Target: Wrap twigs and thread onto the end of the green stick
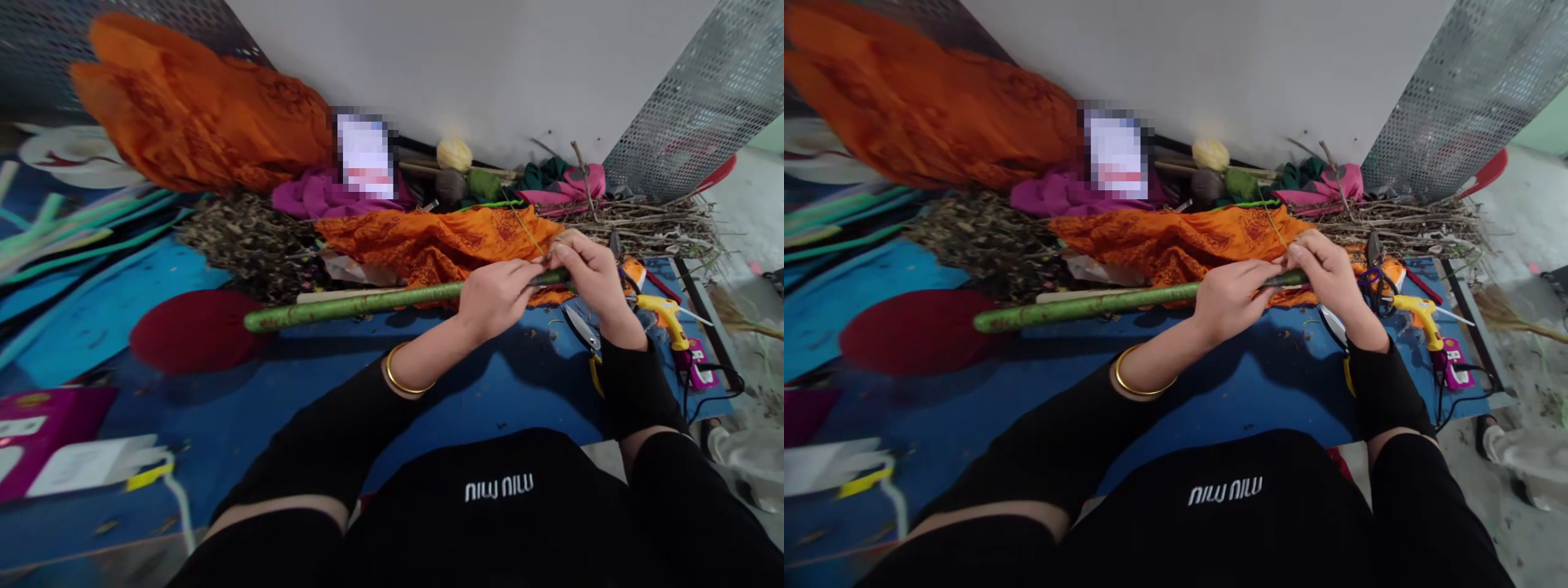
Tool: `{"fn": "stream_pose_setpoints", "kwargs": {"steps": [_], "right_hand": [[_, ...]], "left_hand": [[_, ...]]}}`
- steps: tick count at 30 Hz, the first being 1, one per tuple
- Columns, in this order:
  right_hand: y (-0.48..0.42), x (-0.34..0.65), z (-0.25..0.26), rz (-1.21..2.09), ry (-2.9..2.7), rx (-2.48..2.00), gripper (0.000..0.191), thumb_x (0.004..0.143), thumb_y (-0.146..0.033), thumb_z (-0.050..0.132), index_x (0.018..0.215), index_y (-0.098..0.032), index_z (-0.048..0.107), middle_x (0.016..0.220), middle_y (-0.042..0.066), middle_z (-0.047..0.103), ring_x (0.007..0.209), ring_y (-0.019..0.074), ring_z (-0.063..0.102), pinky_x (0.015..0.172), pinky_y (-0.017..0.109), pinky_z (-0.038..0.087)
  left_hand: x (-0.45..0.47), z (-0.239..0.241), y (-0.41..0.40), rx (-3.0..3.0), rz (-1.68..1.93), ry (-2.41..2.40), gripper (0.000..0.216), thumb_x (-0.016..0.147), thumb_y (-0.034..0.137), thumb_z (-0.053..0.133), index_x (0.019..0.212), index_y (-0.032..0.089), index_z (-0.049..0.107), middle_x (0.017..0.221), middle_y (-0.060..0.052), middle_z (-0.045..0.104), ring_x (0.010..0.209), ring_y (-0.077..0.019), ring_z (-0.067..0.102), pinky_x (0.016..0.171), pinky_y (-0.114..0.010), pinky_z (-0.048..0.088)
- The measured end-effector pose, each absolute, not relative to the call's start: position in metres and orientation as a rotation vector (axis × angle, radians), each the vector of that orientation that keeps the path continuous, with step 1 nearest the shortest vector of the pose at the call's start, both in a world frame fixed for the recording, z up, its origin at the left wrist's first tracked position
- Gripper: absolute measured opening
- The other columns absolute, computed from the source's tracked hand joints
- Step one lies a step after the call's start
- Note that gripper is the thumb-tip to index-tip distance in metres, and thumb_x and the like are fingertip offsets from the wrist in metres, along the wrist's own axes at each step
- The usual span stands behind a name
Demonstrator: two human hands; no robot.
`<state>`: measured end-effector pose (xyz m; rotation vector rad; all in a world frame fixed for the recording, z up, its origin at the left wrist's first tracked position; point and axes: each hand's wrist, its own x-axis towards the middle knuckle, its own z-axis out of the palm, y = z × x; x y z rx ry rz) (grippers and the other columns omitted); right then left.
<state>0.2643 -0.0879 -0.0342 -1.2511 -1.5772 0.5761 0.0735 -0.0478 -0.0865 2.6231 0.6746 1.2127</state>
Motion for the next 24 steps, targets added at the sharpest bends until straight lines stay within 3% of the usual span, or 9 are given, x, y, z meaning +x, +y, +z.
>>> {"fn": "stream_pose_setpoints", "kwargs": {"steps": [3, 7, 9, 13, 15, 19, 24], "right_hand": [[-0.094, 0.273, -0.024, 0.727, -1.405, -1.209, 0.047, 0.094, -0.06, 0.072, 0.068, -0.021, 0.064, 0.073, -0.001, 0.063, 0.06, 0.0119, 0.055, 0.057, 0.027, 0.044], [-0.111, 0.293, 0.0, 0.612, -1.636, -1.127, 0.042, 0.095, -0.048, 0.074, 0.063, -0.022, 0.067, 0.065, 0.001, 0.061, 0.075, 0.0181, 0.062, 0.072, 0.032, 0.051], [-0.117, 0.303, 0.008, 0.584, -1.794, -1.147, 0.037, 0.094, -0.045, 0.076, 0.065, -0.022, 0.07, 0.065, 0.002, 0.062, 0.076, 0.0192, 0.062, 0.072, 0.034, 0.051], [-0.108, 0.314, -0.001, 0.569, -1.6, -1.187, 0.034, 0.091, -0.047, 0.077, 0.072, -0.021, 0.07, 0.076, 0.001, 0.065, 0.052, 0.0098, 0.042, 0.048, 0.028, 0.033], [-0.095, 0.315, -0.016, 0.493, -1.461, -1.242, 0.035, 0.092, -0.048, 0.075, 0.071, -0.021, 0.067, 0.074, -0.001, 0.062, 0.05, 0.0082, 0.036, 0.047, 0.027, 0.027], [-0.078, 0.311, -0.04, 0.382, -1.838, -1.439, 0.036, 0.091, -0.046, 0.074, 0.068, -0.021, 0.064, 0.068, -0.001, 0.058, 0.064, 0.0133, 0.049, 0.06, 0.028, 0.039], [-0.103, 0.292, -0.025, 0.405, -2.501, -1.481, 0.02, 0.097, -0.022, 0.062, 0.079, -0.021, 0.071, 0.081, 0.002, 0.067, 0.074, 0.0147, 0.06, 0.067, 0.027, 0.042]], "left_hand": [[0.069, -0.075, -0.048, 2.549, 1.181, 0.742, 0.027, 0.1, 0.018, 0.062, 0.123, 0.016, 0.076, 0.112, -0.01, 0.083, 0.102, -0.0229, 0.079, 0.089, -0.032, 0.061], [0.064, -0.061, -0.046, 2.506, 1.21, 0.855, 0.028, 0.1, 0.018, 0.06, 0.124, 0.017, 0.076, 0.116, -0.01, 0.082, 0.107, -0.0237, 0.078, 0.091, -0.034, 0.061], [0.062, -0.056, -0.044, 2.474, 1.215, 0.867, 0.03, 0.099, 0.017, 0.06, 0.124, 0.017, 0.076, 0.116, -0.01, 0.082, 0.108, -0.0241, 0.078, 0.092, -0.035, 0.061], [0.057, -0.045, -0.045, 2.35, 1.067, 0.824, 0.03, 0.094, 0.019, 0.066, 0.121, 0.02, 0.079, 0.116, -0.008, 0.083, 0.106, -0.0238, 0.078, 0.092, -0.034, 0.061], [0.054, -0.038, -0.046, 2.275, 0.968, 0.786, 0.029, 0.093, 0.02, 0.068, 0.119, 0.021, 0.08, 0.116, -0.006, 0.084, 0.107, -0.0234, 0.079, 0.094, -0.034, 0.06], [0.047, -0.028, -0.048, 2.203, 0.977, 0.769, 0.029, 0.091, 0.018, 0.07, 0.118, 0.02, 0.08, 0.115, -0.006, 0.084, 0.105, -0.0226, 0.079, 0.094, -0.033, 0.059], [0.048, -0.031, -0.042, 2.274, 1.099, 0.817, 0.031, 0.093, 0.016, 0.067, 0.12, 0.021, 0.078, 0.115, -0.006, 0.084, 0.106, -0.0224, 0.078, 0.092, -0.032, 0.059]]}}
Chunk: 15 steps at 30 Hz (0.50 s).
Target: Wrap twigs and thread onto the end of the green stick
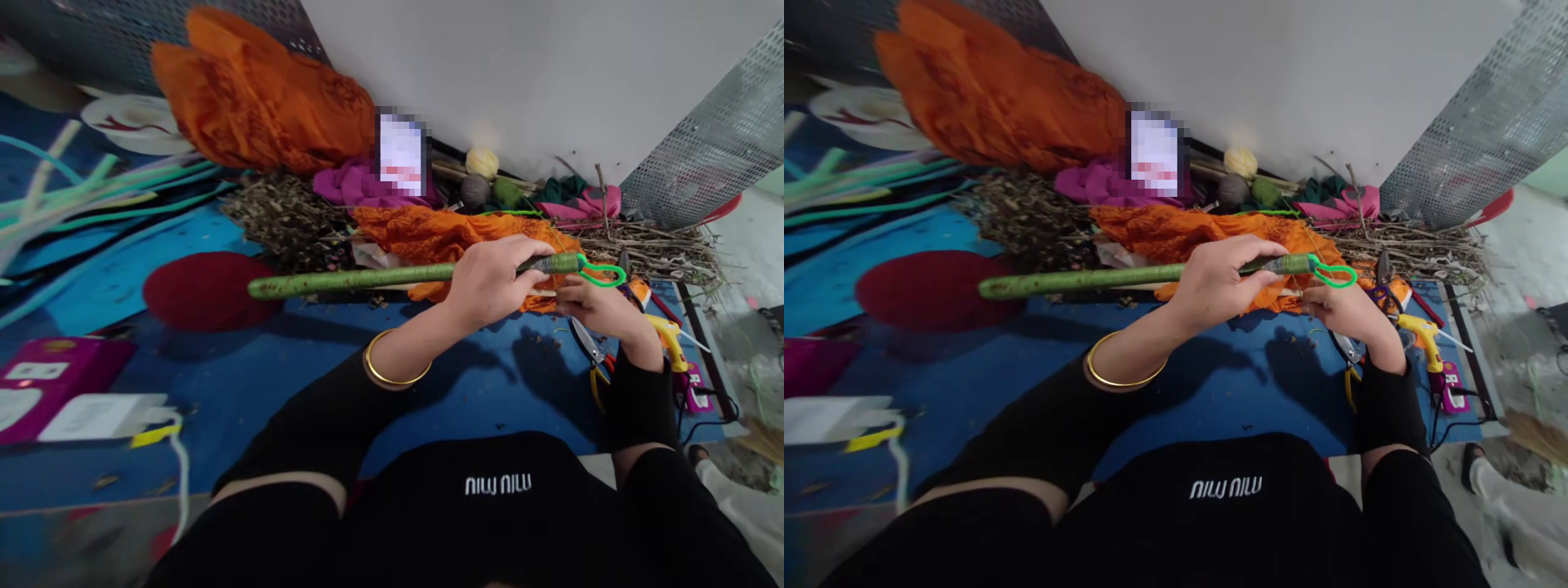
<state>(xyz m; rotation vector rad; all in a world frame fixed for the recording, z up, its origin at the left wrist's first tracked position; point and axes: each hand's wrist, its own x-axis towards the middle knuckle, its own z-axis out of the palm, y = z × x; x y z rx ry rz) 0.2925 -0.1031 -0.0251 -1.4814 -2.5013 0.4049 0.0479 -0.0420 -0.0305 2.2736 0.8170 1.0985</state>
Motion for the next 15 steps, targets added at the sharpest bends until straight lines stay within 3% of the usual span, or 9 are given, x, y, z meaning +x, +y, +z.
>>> {"fn": "stream_pose_setpoints", "kwargs": {"steps": [3, 7, 9, 12, 15], "right_hand": [[-0.126, 0.276, -0.003, 0.213, -2.546, -1.381, 0.02, 0.101, -0.023, 0.06, 0.085, -0.023, 0.072, 0.09, 0.003, 0.068, 0.076, 0.0143, 0.062, 0.066, 0.027, 0.043], [-0.132, 0.257, 0.001, 0.198, -2.23, -1.068, 0.019, 0.102, -0.029, 0.062, 0.086, -0.025, 0.071, 0.119, 0.01, 0.07, 0.115, 0.0253, 0.071, 0.094, 0.04, 0.059], [-0.124, 0.25, -0.011, 0.333, -2.042, -0.956, 0.022, 0.104, -0.035, 0.06, 0.086, -0.026, 0.07, 0.113, 0.01, 0.072, 0.124, 0.0293, 0.07, 0.101, 0.048, 0.059], [-0.113, 0.24, -0.034, 0.535, -1.845, -0.852, 0.03, 0.107, -0.043, 0.054, 0.085, -0.026, 0.068, 0.086, 0.005, 0.07, 0.1, 0.0263, 0.074, 0.084, 0.044, 0.061], [-0.111, 0.23, -0.046, 0.413, -1.821, -0.865, 0.03, 0.108, -0.035, 0.054, 0.081, -0.025, 0.062, 0.073, 0.001, 0.061, 0.073, 0.0181, 0.061, 0.066, 0.033, 0.051]], "left_hand": [[0.051, -0.035, -0.035, 2.307, 1.139, 0.882, 0.03, 0.093, 0.019, 0.067, 0.121, 0.02, 0.078, 0.115, -0.007, 0.083, 0.106, -0.0238, 0.078, 0.092, -0.032, 0.059], [0.053, -0.04, -0.029, 2.343, 1.114, 0.933, 0.031, 0.094, 0.019, 0.063, 0.121, 0.02, 0.077, 0.116, -0.007, 0.083, 0.107, -0.0242, 0.077, 0.091, -0.033, 0.059], [0.054, -0.043, -0.028, 2.366, 1.091, 0.944, 0.032, 0.095, 0.02, 0.06, 0.122, 0.021, 0.077, 0.117, -0.006, 0.082, 0.108, -0.0239, 0.077, 0.09, -0.032, 0.058], [0.055, -0.045, -0.026, 2.397, 1.058, 0.961, 0.032, 0.096, 0.023, 0.06, 0.124, 0.021, 0.076, 0.116, -0.006, 0.082, 0.106, -0.024, 0.076, 0.089, -0.032, 0.058], [0.055, -0.045, -0.026, 2.428, 1.053, 0.967, 0.032, 0.098, 0.025, 0.059, 0.125, 0.02, 0.075, 0.117, -0.007, 0.081, 0.107, -0.0247, 0.076, 0.089, -0.032, 0.057]]}}
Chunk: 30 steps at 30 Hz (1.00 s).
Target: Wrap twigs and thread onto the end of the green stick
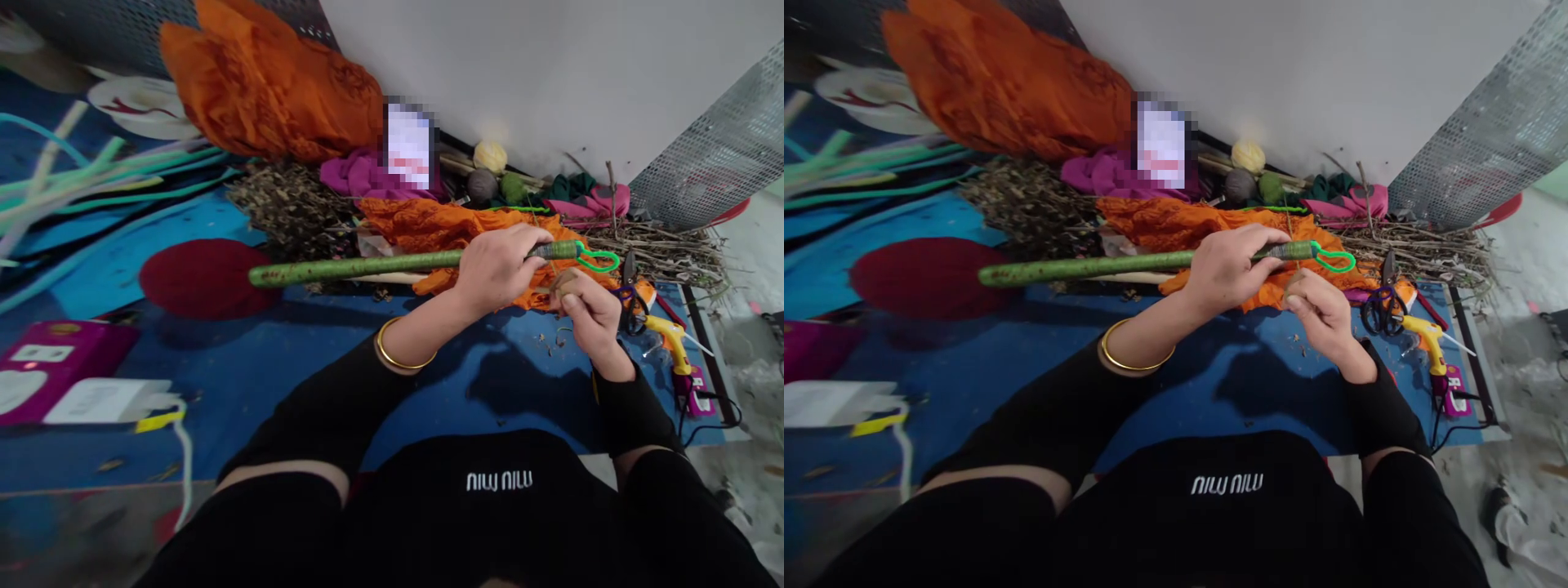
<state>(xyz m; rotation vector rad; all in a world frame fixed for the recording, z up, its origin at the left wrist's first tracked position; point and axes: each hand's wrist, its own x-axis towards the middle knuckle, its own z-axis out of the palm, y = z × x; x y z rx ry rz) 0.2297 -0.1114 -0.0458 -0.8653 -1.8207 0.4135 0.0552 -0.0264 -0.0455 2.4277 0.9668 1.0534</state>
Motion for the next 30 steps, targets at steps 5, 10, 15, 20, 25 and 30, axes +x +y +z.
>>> {"fn": "stream_pose_setpoints", "kwargs": {"steps": [5, 10, 15, 20, 25, 30], "right_hand": [[-0.121, 0.216, -0.045, -0.129, -2.032, -1.01, 0.031, 0.105, -0.023, 0.053, 0.075, -0.024, 0.051, 0.068, -0.001, 0.045, 0.063, 0.0161, 0.041, 0.058, 0.033, 0.034], [-0.128, 0.211, -0.048, -0.345, -2.159, -1.06, 0.03, 0.103, -0.018, 0.052, 0.074, -0.025, 0.05, 0.069, 0.001, 0.047, 0.066, 0.0194, 0.043, 0.062, 0.036, 0.035], [-0.128, 0.211, -0.05, -0.395, -2.209, -1.053, 0.032, 0.105, -0.019, 0.051, 0.073, -0.025, 0.052, 0.068, 0.002, 0.05, 0.066, 0.0199, 0.046, 0.062, 0.036, 0.039], [-0.126, 0.222, -0.033, -0.105, -2.089, -0.95, 0.022, 0.107, -0.022, 0.051, 0.093, -0.024, 0.067, 0.09, 0.006, 0.071, 0.087, 0.0199, 0.07, 0.075, 0.035, 0.058], [-0.125, 0.241, -0.014, 0.024, -1.917, -0.989, 0.021, 0.106, -0.031, 0.058, 0.094, -0.028, 0.076, 0.104, 0.006, 0.077, 0.099, 0.0231, 0.075, 0.085, 0.042, 0.064], [-0.121, 0.246, -0.015, 0.128, -1.769, -1.015, 0.023, 0.104, -0.039, 0.063, 0.092, -0.029, 0.079, 0.088, 0.003, 0.077, 0.09, 0.0228, 0.073, 0.081, 0.043, 0.062]], "left_hand": [[0.057, -0.048, -0.032, 2.511, 1.053, 0.934, 0.033, 0.102, 0.027, 0.055, 0.129, 0.019, 0.073, 0.116, -0.008, 0.08, 0.104, -0.0245, 0.075, 0.086, -0.032, 0.056], [0.06, -0.052, -0.035, 2.54, 1.053, 0.937, 0.036, 0.102, 0.027, 0.053, 0.131, 0.02, 0.073, 0.118, -0.007, 0.079, 0.104, -0.0242, 0.074, 0.085, -0.032, 0.055], [0.063, -0.058, -0.031, 2.536, 1.017, 0.964, 0.035, 0.101, 0.028, 0.054, 0.128, 0.019, 0.074, 0.116, -0.008, 0.08, 0.102, -0.0256, 0.075, 0.085, -0.033, 0.055], [0.063, -0.058, -0.028, 2.5, 0.967, 0.967, 0.033, 0.099, 0.025, 0.057, 0.126, 0.019, 0.075, 0.118, -0.009, 0.08, 0.105, -0.0268, 0.076, 0.086, -0.035, 0.057], [0.063, -0.057, -0.027, 2.464, 0.89, 0.968, 0.033, 0.096, 0.021, 0.059, 0.124, 0.022, 0.076, 0.121, -0.008, 0.08, 0.11, -0.025, 0.075, 0.088, -0.034, 0.058], [0.065, -0.057, -0.029, 2.427, 0.802, 0.998, 0.034, 0.095, 0.022, 0.061, 0.126, 0.021, 0.077, 0.122, -0.008, 0.081, 0.112, -0.0269, 0.076, 0.092, -0.036, 0.059]]}}
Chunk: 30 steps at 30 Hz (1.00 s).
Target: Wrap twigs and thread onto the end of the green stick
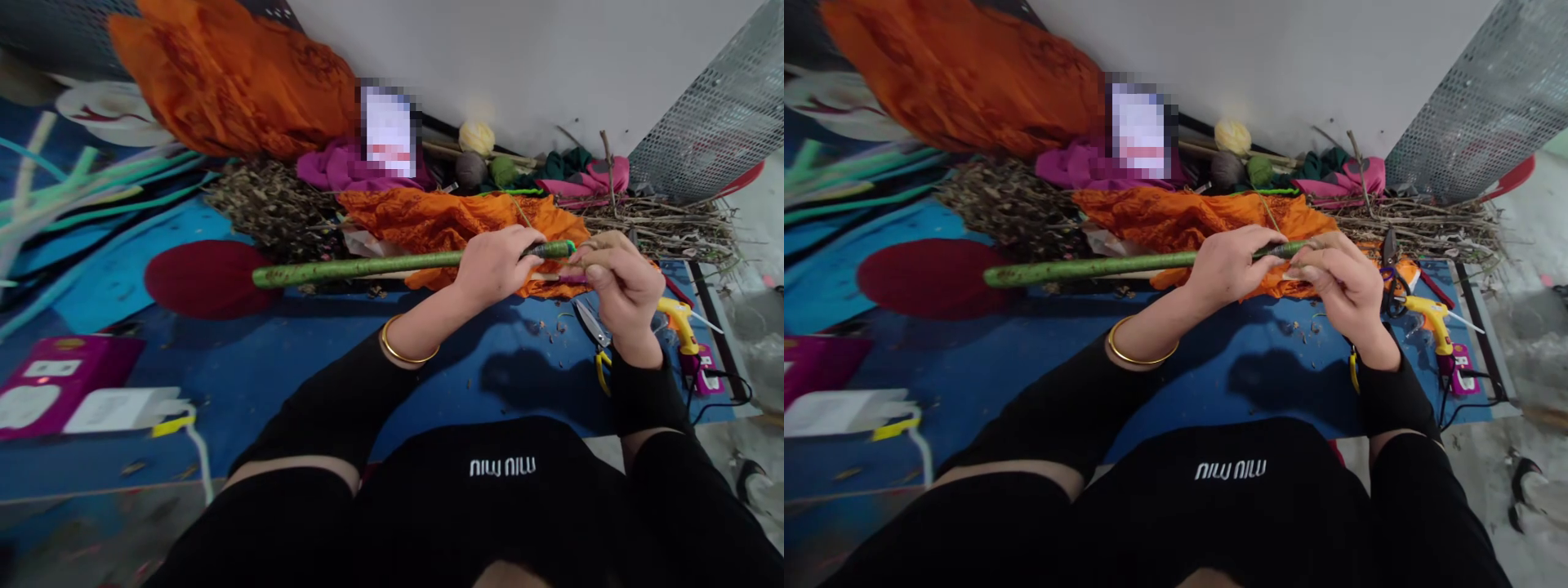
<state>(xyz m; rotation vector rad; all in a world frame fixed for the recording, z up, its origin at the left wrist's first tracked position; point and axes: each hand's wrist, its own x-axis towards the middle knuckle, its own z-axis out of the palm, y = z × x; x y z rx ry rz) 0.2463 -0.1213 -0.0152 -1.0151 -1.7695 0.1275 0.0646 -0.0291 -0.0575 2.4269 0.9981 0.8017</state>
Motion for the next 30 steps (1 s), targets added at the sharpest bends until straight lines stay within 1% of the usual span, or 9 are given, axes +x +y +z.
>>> {"fn": "stream_pose_setpoints", "kwargs": {"steps": [2, 4, 7, 11, 15, 17, 19, 24, 30], "right_hand": [[-0.117, 0.245, -0.019, 0.179, -1.724, -1.009, 0.028, 0.105, -0.043, 0.062, 0.087, -0.028, 0.078, 0.079, 0.003, 0.073, 0.087, 0.0234, 0.072, 0.082, 0.045, 0.063], [-0.112, 0.245, -0.023, 0.214, -1.709, -1.014, 0.034, 0.105, -0.048, 0.061, 0.082, -0.027, 0.075, 0.077, 0.002, 0.071, 0.087, 0.0235, 0.072, 0.085, 0.046, 0.063], [-0.105, 0.248, -0.028, 0.236, -1.727, -0.999, 0.036, 0.105, -0.05, 0.059, 0.081, -0.026, 0.071, 0.084, 0.002, 0.072, 0.091, 0.0225, 0.073, 0.09, 0.046, 0.063], [-0.098, 0.254, -0.034, 0.204, -1.777, -1.011, 0.034, 0.107, -0.048, 0.055, 0.083, -0.026, 0.067, 0.093, 0.003, 0.073, 0.097, 0.0225, 0.073, 0.092, 0.047, 0.063], [-0.093, 0.258, -0.038, 0.204, -1.842, -1.077, 0.033, 0.109, -0.045, 0.051, 0.085, -0.026, 0.064, 0.099, 0.003, 0.073, 0.104, 0.0231, 0.071, 0.099, 0.048, 0.062], [-0.092, 0.26, -0.039, 0.189, -1.863, -1.099, 0.032, 0.11, -0.042, 0.05, 0.085, -0.026, 0.062, 0.1, 0.003, 0.072, 0.105, 0.0224, 0.07, 0.1, 0.047, 0.061], [-0.091, 0.261, -0.041, 0.169, -1.876, -1.121, 0.032, 0.11, -0.041, 0.049, 0.085, -0.025, 0.06, 0.1, 0.003, 0.07, 0.103, 0.0218, 0.069, 0.098, 0.045, 0.06], [-0.089, 0.262, -0.044, 0.159, -1.866, -1.201, 0.034, 0.11, -0.044, 0.047, 0.084, -0.025, 0.057, 0.093, 0.004, 0.066, 0.096, 0.0212, 0.067, 0.093, 0.043, 0.06], [-0.089, 0.261, -0.04, 0.298, -1.828, -1.166, 0.037, 0.108, -0.05, 0.052, 0.081, -0.025, 0.061, 0.098, 0.005, 0.07, 0.102, 0.0224, 0.07, 0.096, 0.044, 0.06]], "left_hand": [[0.065, -0.058, -0.03, 2.406, 0.774, 0.998, 0.033, 0.095, 0.022, 0.062, 0.125, 0.021, 0.078, 0.123, -0.008, 0.082, 0.114, -0.0279, 0.077, 0.096, -0.037, 0.058], [0.066, -0.059, -0.03, 2.376, 0.763, 0.98, 0.032, 0.095, 0.023, 0.063, 0.124, 0.021, 0.077, 0.124, -0.007, 0.082, 0.115, -0.0275, 0.077, 0.097, -0.037, 0.058], [0.066, -0.06, -0.032, 2.332, 0.752, 1.005, 0.033, 0.093, 0.025, 0.065, 0.124, 0.021, 0.074, 0.121, -0.007, 0.083, 0.111, -0.0272, 0.078, 0.094, -0.036, 0.059], [0.069, -0.064, -0.037, 2.348, 0.766, 1.019, 0.029, 0.091, 0.026, 0.067, 0.119, 0.021, 0.073, 0.112, -0.006, 0.084, 0.104, -0.0278, 0.08, 0.087, -0.035, 0.059], [0.073, -0.071, -0.041, 2.41, 0.87, 0.993, 0.026, 0.092, 0.023, 0.068, 0.116, 0.018, 0.075, 0.106, -0.008, 0.085, 0.098, -0.0267, 0.081, 0.083, -0.033, 0.059], [0.074, -0.073, -0.044, 2.457, 0.932, 0.962, 0.025, 0.092, 0.022, 0.068, 0.115, 0.016, 0.075, 0.102, -0.009, 0.084, 0.096, -0.0265, 0.081, 0.082, -0.032, 0.059], [0.074, -0.074, -0.046, 2.502, 0.988, 0.918, 0.026, 0.093, 0.02, 0.068, 0.117, 0.015, 0.075, 0.104, -0.009, 0.084, 0.098, -0.0264, 0.081, 0.083, -0.032, 0.059], [0.072, -0.078, -0.046, 2.593, 1.086, 0.822, 0.036, 0.095, 0.016, 0.062, 0.129, 0.017, 0.071, 0.118, -0.008, 0.083, 0.105, -0.0245, 0.079, 0.088, -0.032, 0.059], [0.071, -0.083, -0.044, 2.63, 1.132, 0.766, 0.028, 0.1, 0.019, 0.057, 0.121, 0.016, 0.075, 0.114, -0.01, 0.082, 0.103, -0.0251, 0.079, 0.089, -0.035, 0.06]]}}
